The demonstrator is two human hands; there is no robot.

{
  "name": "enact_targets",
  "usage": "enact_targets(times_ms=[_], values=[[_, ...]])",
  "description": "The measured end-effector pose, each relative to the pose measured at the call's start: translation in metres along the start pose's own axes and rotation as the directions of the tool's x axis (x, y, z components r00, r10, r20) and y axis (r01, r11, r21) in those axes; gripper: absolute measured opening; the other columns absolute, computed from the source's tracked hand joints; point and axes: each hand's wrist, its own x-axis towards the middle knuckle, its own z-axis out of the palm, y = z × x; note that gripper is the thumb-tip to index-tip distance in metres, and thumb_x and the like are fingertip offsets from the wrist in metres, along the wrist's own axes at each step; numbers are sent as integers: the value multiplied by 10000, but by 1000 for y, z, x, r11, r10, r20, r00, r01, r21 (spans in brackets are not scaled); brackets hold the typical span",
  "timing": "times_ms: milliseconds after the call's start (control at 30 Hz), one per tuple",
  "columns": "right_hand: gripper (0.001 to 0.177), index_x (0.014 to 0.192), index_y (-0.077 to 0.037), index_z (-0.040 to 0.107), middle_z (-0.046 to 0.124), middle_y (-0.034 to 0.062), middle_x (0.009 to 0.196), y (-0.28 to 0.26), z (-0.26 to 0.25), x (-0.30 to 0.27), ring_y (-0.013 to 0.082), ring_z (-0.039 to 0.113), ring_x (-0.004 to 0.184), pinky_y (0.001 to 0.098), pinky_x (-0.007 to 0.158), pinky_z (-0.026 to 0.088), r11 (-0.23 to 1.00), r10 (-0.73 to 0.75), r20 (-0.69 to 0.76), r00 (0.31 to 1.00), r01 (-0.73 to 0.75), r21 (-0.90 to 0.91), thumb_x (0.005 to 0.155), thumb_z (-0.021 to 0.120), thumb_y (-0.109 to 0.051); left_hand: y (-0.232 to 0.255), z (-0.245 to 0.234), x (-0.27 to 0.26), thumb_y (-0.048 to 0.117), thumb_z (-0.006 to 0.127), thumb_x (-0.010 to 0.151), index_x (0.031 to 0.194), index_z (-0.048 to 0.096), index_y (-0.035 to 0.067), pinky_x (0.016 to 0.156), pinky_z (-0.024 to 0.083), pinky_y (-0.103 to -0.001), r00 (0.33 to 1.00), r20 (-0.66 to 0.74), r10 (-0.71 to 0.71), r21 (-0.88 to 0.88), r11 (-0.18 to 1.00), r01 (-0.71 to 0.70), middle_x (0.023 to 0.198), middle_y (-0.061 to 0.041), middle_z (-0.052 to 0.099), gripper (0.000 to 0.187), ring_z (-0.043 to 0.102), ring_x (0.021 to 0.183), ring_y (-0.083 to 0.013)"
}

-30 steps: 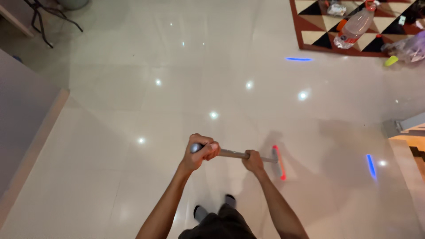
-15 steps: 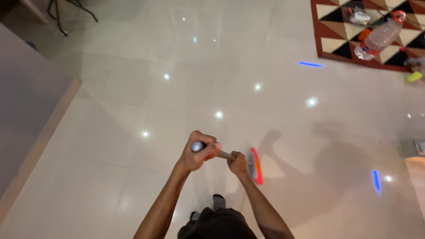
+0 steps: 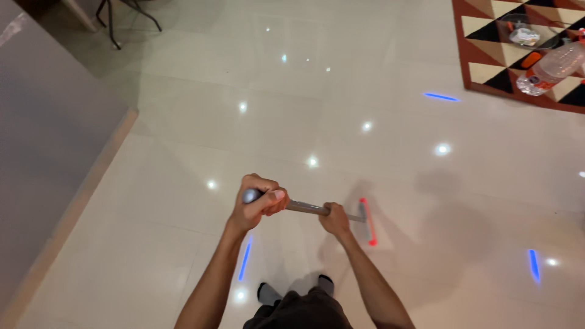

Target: The person wipes the tiled floor using a long-handled squeegee, moving it across the surface and into corners throughout the hallway.

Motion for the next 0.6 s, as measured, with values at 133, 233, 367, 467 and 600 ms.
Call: enact_targets(times_ms=[133, 233, 367, 467, 600], values=[[194, 882, 0, 753, 704, 257, 811, 53, 21, 8, 421, 698, 768, 473, 699, 550, 997, 20, -8, 1000, -20, -76, 791, 633, -122, -59, -36, -17, 54, 539, 928, 523, 356, 81, 577, 453, -358, 997, -74, -23, -58, 998, 19, 457, -16, 359, 445, 394, 430, -142], [193, 848, 35, 751, 701, 279, 845, 71, 29, 12, 450, 684, 806, 484, 730, 552, 983, -101, -51, 994, 92, -157, 749, 692, -119, -95, -47, -25, 75, 540, 925, 513, 371, 82, 610, 484, -360, 988, -131, -82, -71, 995, 73, 454, -28, 384, 446, 420, 437, -152], [189, 860, 23, 753, 707, 277, 820, 64, 53, 16, 438, 699, 790, 467, 747, 568, 990, 70, 28, 997, -66, -127, 790, 664, -129, -105, -64, -20, 87, 554, 926, 514, 366, 88, 610, 482, -362, 982, -153, -115, -56, 993, 108, 455, -26, 384, 452, 418, 442, -145], [184, 794, 45, 727, 693, 288, 789, 43, 85, 33, 459, 680, 775, 484, 723, 550, 992, -78, -90, 993, 68, -109, 743, 706, -130, -72, -80, -10, 65, 566, 895, 498, 417, 54, 529, 442, -353, 979, -163, -124, -33, 992, 120, 446, -40, 413, 424, 413, 432, -148], [149, 727, 45, 631, 593, 274, 665, -1, 134, 53, 395, 550, 582, 464, 616, 483, 987, -36, -113, 993, 53, 154, 810, 595, -74, -7, -85, 12, 41, 561, 903, 501, 334, 77, 430, 254, -289, 990, -102, -96, 34, 994, 100, 452, 0, 355, 463, 322, 420, -102]])
